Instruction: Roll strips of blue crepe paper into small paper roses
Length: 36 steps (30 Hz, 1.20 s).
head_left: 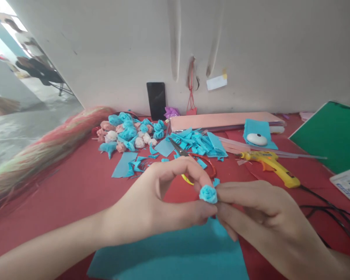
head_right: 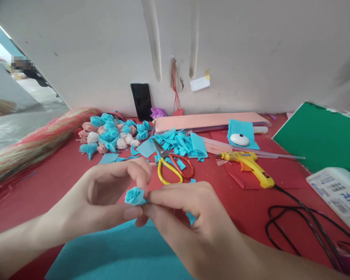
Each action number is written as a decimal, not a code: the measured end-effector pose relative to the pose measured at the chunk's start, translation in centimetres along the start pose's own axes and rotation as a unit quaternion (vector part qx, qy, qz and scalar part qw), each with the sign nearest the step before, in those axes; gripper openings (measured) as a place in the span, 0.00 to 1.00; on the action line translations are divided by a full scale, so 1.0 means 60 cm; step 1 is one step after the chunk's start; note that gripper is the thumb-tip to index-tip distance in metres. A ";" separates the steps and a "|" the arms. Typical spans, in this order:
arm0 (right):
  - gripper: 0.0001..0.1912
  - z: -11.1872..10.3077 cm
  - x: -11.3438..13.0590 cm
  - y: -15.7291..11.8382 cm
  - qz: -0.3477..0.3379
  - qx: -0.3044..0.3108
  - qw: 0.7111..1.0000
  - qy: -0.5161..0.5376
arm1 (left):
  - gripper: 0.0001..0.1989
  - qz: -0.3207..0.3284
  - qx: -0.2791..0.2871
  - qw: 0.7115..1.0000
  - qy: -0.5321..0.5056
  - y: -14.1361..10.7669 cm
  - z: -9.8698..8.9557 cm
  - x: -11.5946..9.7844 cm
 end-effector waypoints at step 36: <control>0.15 0.006 0.024 -0.023 -0.195 -0.033 0.932 -0.304 | 0.10 0.146 -0.014 0.989 0.035 0.004 0.003 0.008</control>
Point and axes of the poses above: each hand's wrist, its own y-axis towards the middle knuckle, its own z-axis out of the palm, x = y × z, the point moved 6 cm from there along y, towards the middle knuckle, and after that the axes turned 3 degrees about z, right-handed, at the moved point
